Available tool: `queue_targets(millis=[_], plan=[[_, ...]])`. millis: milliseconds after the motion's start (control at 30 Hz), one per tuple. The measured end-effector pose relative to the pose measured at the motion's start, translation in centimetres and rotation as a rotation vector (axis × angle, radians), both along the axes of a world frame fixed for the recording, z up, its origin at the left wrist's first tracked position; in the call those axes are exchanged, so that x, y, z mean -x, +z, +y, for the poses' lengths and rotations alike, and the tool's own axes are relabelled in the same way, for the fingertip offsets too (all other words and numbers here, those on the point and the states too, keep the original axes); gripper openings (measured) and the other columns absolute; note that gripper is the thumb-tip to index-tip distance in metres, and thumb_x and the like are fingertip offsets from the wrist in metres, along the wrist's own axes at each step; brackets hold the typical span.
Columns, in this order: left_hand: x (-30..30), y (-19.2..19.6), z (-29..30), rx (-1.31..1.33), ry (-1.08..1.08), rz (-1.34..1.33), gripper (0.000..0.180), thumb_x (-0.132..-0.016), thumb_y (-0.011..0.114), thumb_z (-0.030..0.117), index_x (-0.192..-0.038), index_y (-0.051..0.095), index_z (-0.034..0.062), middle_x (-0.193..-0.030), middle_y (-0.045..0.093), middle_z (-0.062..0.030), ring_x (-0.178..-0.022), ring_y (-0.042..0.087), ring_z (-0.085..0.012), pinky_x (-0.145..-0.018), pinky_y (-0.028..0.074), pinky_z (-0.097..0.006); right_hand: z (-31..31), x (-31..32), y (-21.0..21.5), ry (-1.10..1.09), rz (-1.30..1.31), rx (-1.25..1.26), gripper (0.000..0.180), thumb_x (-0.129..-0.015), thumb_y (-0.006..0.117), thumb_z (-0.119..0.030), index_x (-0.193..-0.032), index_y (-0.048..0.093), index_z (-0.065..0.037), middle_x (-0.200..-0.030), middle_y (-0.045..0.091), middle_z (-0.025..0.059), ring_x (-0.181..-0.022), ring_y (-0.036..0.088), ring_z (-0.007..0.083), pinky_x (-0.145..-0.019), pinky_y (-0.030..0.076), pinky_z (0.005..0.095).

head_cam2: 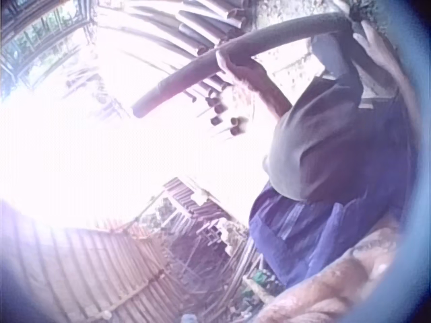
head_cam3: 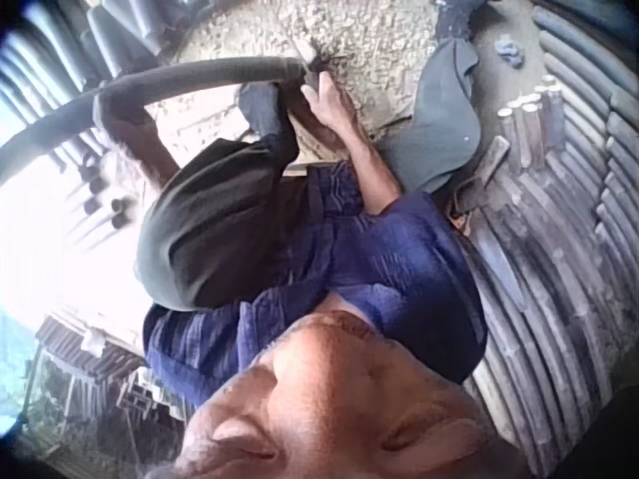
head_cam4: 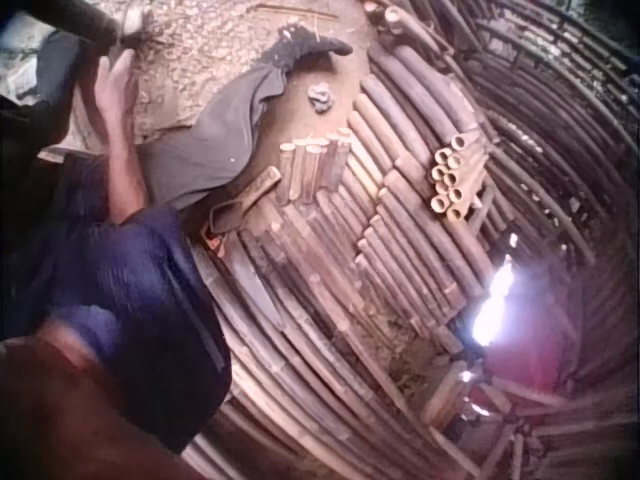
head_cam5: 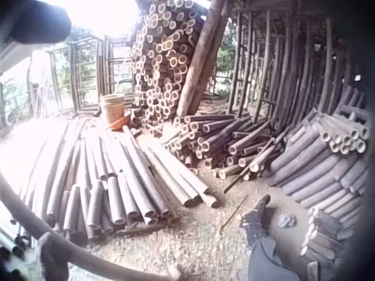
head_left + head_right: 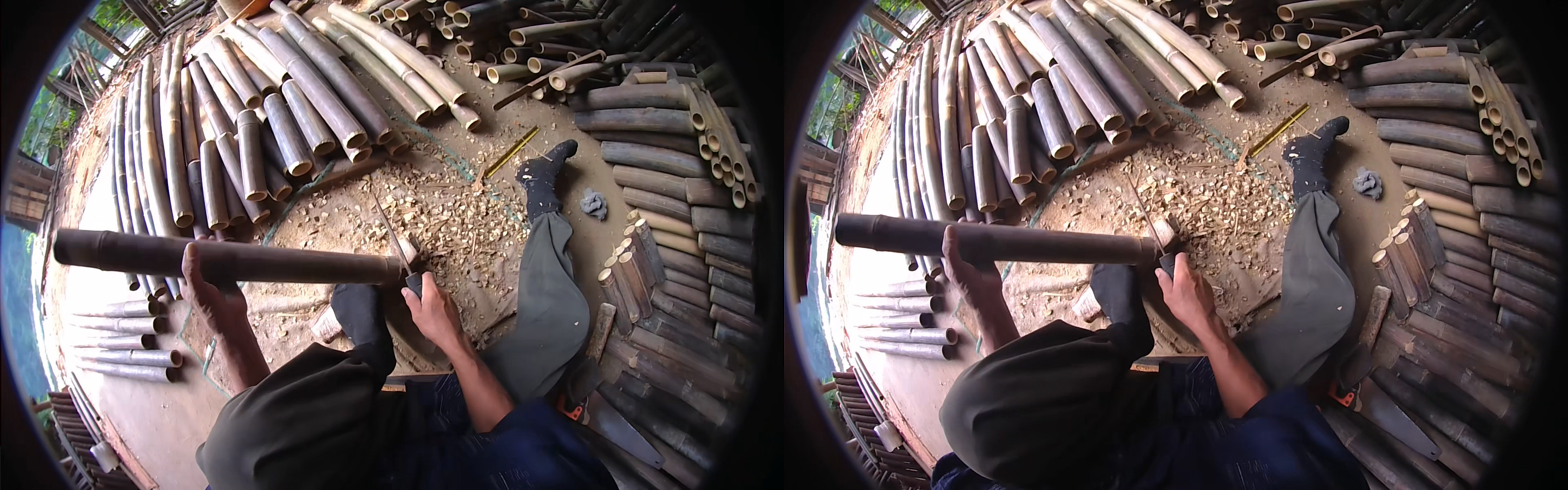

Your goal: The person sits on the ground in a workshop and uses a knife to shave the outer layer of bamboo poles. They hold the bamboo with their left hand and scrape the surface with the knife in their right hand, creating wood shavings. The person occasionally pauses to move the finished pieces to a nearby stack.

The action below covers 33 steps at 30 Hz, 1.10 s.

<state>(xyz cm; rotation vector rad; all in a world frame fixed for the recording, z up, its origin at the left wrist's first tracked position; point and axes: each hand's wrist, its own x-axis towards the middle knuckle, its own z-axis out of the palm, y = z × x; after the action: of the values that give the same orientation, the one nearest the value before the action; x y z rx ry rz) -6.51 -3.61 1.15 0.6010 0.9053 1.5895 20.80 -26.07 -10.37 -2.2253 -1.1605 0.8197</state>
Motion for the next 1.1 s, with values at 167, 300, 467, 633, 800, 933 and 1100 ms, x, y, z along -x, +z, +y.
queue_targets(millis=[167, 300, 467, 633, 800, 933, 1100], plan=[[-0.7, -0.2, -0.3, -0.083, 0.109, 0.228, 0.046, -0.09, 0.077, 0.003, -0.128, 0.051, -0.0049, -0.106, 0.069, -0.0166, -0.091, 0.072, -0.0273, -0.092, 0.059, -0.04, 1.3, 0.2, 7.9, -0.013, 0.085, -0.344, 0.035, -0.1, 0.067, -0.03, -0.111, 0.052, 0.0, -0.083, 0.068, 0.0266, -0.078, 0.069, 0.0472, -0.063, 0.053, 0.0525], [-1.4, 0.5, -0.2, -0.158, 0.007, 0.194, 0.048, -0.09, 0.074, 0.0, -0.13, 0.049, -0.0044, -0.108, 0.068, -0.0159, -0.094, 0.072, -0.0272, -0.096, 0.058, -0.042, 0.2, 0.5, 5.0, -0.039, 0.037, -0.501, 0.033, -0.099, 0.068, -0.028, -0.112, 0.053, -0.001, -0.083, 0.069, 0.0242, -0.073, 0.07, 0.0447, -0.061, 0.054, 0.0494], [-1.2, 0.4, 1.1, -0.27, -0.088, 0.167, 0.05, -0.089, 0.075, 0.002, -0.131, 0.048, -0.0026, -0.107, 0.065, -0.0146, -0.099, 0.068, -0.0261, -0.1, 0.055, -0.044, -0.3, -0.6, -1.1, 0.04, -0.032, 0.12, 0.038, -0.102, 0.061, -0.036, -0.115, 0.05, -0.001, -0.09, 0.07, 0.0284, -0.085, 0.07, 0.0499, -0.07, 0.057, 0.0529], [0.8, 0.0, -0.2, -0.267, -0.205, 0.192, 0.054, -0.088, 0.075, 0.008, -0.132, 0.047, -0.0013, -0.108, 0.064, -0.0145, -0.102, 0.066, -0.0278, -0.106, 0.051, -0.047, 0.7, 0.4, 7.7, -0.07, 0.088, -0.422, 0.031, -0.101, 0.067, -0.028, -0.113, 0.055, -0.001, -0.08, 0.068, 0.0219, -0.076, 0.07, 0.0447, -0.063, 0.052, 0.0465], [-0.3, 0.3, 0.2, -0.324, -0.288, 0.158, 0.056, -0.086, 0.077, 0.01, -0.132, 0.047, 0.0003, -0.11, 0.059, -0.013, -0.106, 0.063, -0.0266, -0.106, 0.05, -0.047, -0.3, -0.3, -1.3, 0.026, -0.069, 0.202, 0.039, -0.099, 0.063, -0.035, -0.113, 0.053, 0.001, -0.088, 0.071, 0.0274, -0.086, 0.069, 0.0505, -0.077, 0.054, 0.0598], [0.6, 0.1, -0.1, -0.322, -0.351, 0.208, 0.055, -0.087, 0.076, 0.015, -0.131, 0.047, 0.0013, -0.112, 0.058, -0.0128, -0.108, 0.061, -0.0253, -0.109, 0.046, -0.048, -0.8, -0.2, -0.7, -0.003, 0.025, 0.065, 0.045, -0.099, 0.063, -0.041, -0.114, 0.052, 0.0, -0.094, 0.07, 0.0285, -0.091, 0.069, 0.0498, -0.079, 0.054, 0.0568], [-0.7, 1.3, 0.0, -0.319, -0.299, 0.22, 0.061, -0.081, 0.079, 0.013, -0.13, 0.046, -0.0002, -0.107, 0.059, -0.0146, -0.104, 0.063, -0.028, -0.106, 0.049, -0.048, 0.0, 0.6, 1.9, -0.1, 0.047, -0.169, 0.041, -0.1, 0.063, -0.038, -0.113, 0.053, 0.0, -0.088, 0.07, 0.0271, -0.086, 0.069, 0.0494, -0.072, 0.053, 0.0575]])
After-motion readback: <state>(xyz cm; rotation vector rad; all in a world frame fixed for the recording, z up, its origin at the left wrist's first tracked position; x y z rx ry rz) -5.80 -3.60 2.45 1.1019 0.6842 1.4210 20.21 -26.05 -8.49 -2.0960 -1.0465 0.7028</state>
